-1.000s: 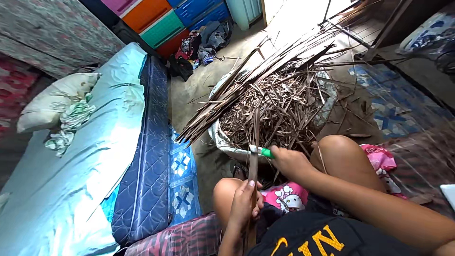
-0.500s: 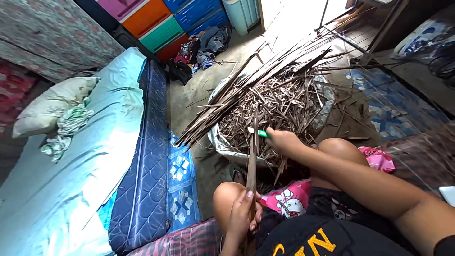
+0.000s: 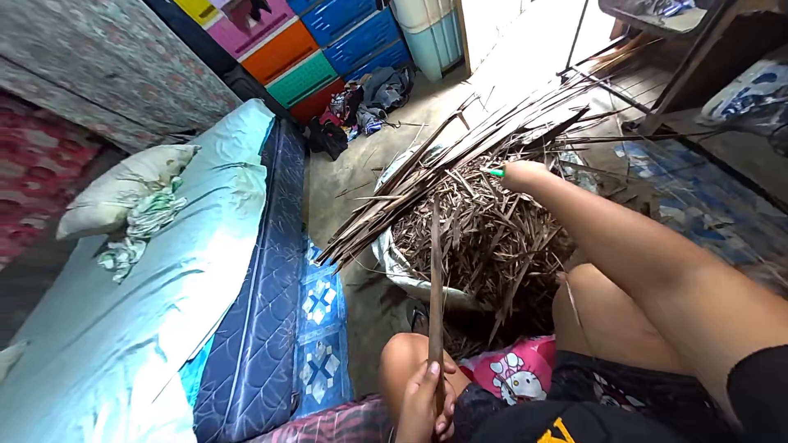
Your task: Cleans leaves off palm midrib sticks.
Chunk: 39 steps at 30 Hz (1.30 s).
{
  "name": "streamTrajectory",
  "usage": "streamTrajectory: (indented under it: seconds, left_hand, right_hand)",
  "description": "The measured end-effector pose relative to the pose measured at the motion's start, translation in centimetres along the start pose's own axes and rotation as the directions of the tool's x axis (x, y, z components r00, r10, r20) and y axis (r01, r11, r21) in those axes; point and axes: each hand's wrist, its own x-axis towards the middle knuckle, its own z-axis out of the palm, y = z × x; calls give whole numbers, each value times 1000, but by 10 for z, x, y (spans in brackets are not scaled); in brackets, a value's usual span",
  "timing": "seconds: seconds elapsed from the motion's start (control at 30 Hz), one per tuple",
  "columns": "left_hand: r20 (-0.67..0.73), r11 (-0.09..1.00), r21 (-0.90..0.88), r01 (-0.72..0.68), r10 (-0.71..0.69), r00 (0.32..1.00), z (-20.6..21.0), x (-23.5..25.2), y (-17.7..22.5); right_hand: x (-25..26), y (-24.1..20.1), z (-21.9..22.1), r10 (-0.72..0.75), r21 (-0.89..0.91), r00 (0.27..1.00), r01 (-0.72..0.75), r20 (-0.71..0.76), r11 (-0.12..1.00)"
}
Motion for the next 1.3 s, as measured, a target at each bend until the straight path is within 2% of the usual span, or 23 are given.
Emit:
streamTrajectory:
  seconds: [0.1,0.17,0.2,0.3,0.37,0.43,0.53,0.6,0.73,0.83,0.9,1.03,1.2,1.3]
  left_hand:
    - [-25,1000,22,-8,9,1000,-1,7,2]
    - [-66,995,99,-20,26,997,0,14,4]
    - [-100,987,158,-19,35,994,1,17,6]
    - [-227,927,376,-9,101,969,8,25,9]
    - [-286,874,486,-8,168,943,14,27,10]
    - [-319,830,558,12,202,926,20,28,13]
    - [-339,807,589,39,204,918,25,29,16]
    - [-333,792,610,32,219,917,25,29,15]
    - [-335,755,654,31,253,908,27,33,7]
    - [-299,733,681,-10,290,909,30,33,4]
    - [-285,700,714,0,291,913,32,30,4]
    - [-262,643,765,-27,349,900,30,27,1]
    - [-228,611,790,-45,361,904,30,23,-3]
    - [-226,622,781,-51,358,906,28,23,-4]
  right_hand:
    - [-30,-7,10,-183,77,982,180,36,981]
    - [-73,-17,31,-299,179,954,295,-5,939]
    - [-99,-22,43,-360,203,933,349,18,915]
    - [-181,-42,78,-527,191,807,492,268,850]
    - [-217,-51,105,-592,183,728,566,347,804]
    - [-236,-55,129,-635,184,711,610,304,771]
    - [-248,-58,148,-626,119,759,614,179,780]
    - [-250,-57,153,-619,61,778,616,110,785]
    - [-253,-58,152,-551,-1,828,554,106,832]
    - [-243,-63,137,-399,-15,894,411,204,912]
    - [-225,-59,128,-330,-20,917,343,225,939]
    - [-183,-47,110,-246,-17,956,252,163,968]
    - [-101,-28,97,-163,22,986,163,-20,986]
    - [-59,-17,74,-19,106,996,28,-87,994]
